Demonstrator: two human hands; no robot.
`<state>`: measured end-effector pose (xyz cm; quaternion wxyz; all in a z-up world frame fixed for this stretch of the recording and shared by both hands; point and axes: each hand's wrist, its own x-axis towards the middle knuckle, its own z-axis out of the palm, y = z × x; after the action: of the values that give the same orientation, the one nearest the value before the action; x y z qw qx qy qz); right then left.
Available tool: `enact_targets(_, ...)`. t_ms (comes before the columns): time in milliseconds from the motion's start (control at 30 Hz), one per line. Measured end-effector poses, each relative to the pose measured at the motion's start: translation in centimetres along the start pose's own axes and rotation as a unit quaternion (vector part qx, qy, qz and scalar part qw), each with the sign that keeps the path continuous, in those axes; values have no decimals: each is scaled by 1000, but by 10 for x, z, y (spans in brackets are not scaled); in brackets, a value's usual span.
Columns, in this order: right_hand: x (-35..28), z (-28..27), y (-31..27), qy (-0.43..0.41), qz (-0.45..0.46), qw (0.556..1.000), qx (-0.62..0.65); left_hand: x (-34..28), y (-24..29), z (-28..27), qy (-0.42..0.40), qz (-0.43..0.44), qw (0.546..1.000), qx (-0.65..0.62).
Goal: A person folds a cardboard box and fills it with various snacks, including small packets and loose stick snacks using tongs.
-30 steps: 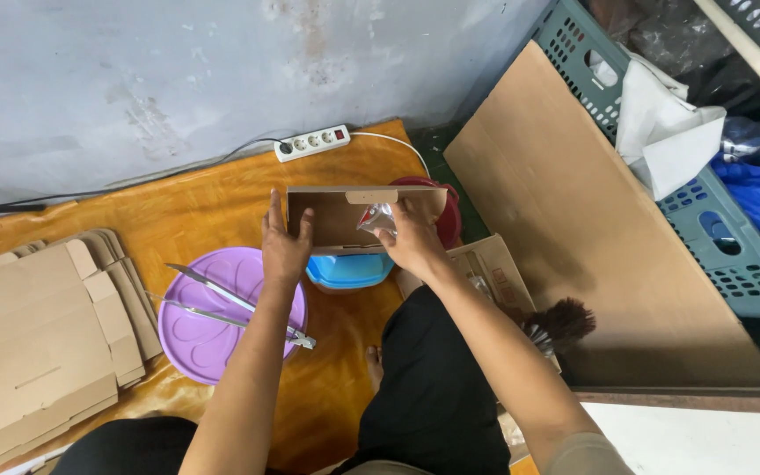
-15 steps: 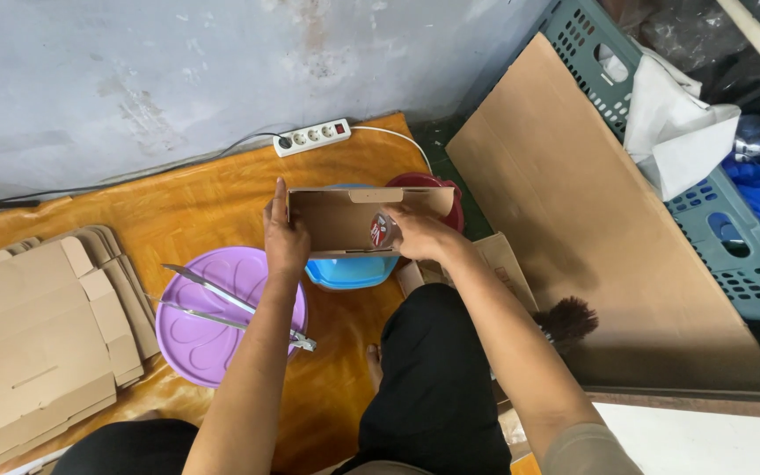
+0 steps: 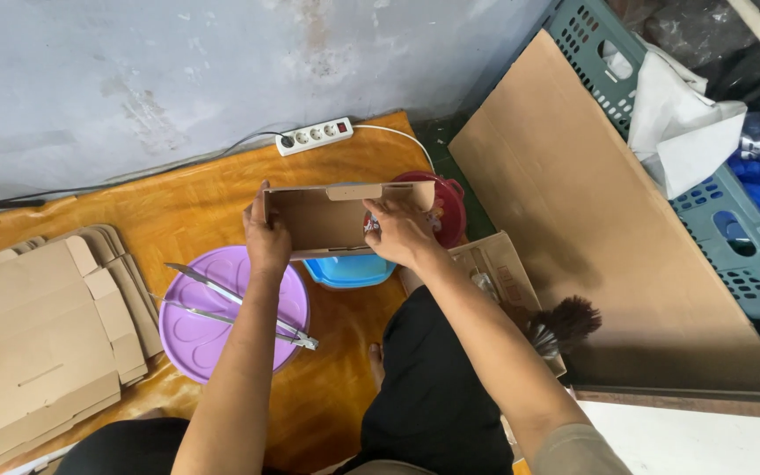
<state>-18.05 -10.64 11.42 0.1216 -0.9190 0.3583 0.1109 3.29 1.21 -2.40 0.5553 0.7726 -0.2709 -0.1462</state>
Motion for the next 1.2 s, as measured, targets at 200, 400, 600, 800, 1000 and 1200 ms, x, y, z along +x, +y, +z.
enact_targets(200,-7,-2,-11,-6,33,999,-9,-2,4,-1,8,15,1000,8)
enact_targets(400,-21,-11,-20,-2,34,999,22,-6,3,-3,15,48,998,26)
enact_targets(600,-40,-16,-21,57,-4,997,56,-2,8,-7,10,24,999,40)
enact_targets(800,-68,-6,-8,219,-70,965,125,4,-5,-8,7,20,998,51)
enact_targets(1000,-89,24,33,393,35,902,175,-9,18,-23,-28,11,1000,8)
enact_targets(1200,-79,32,59,118,201,904,357,-24,20,-31,-40,8,999,-5)
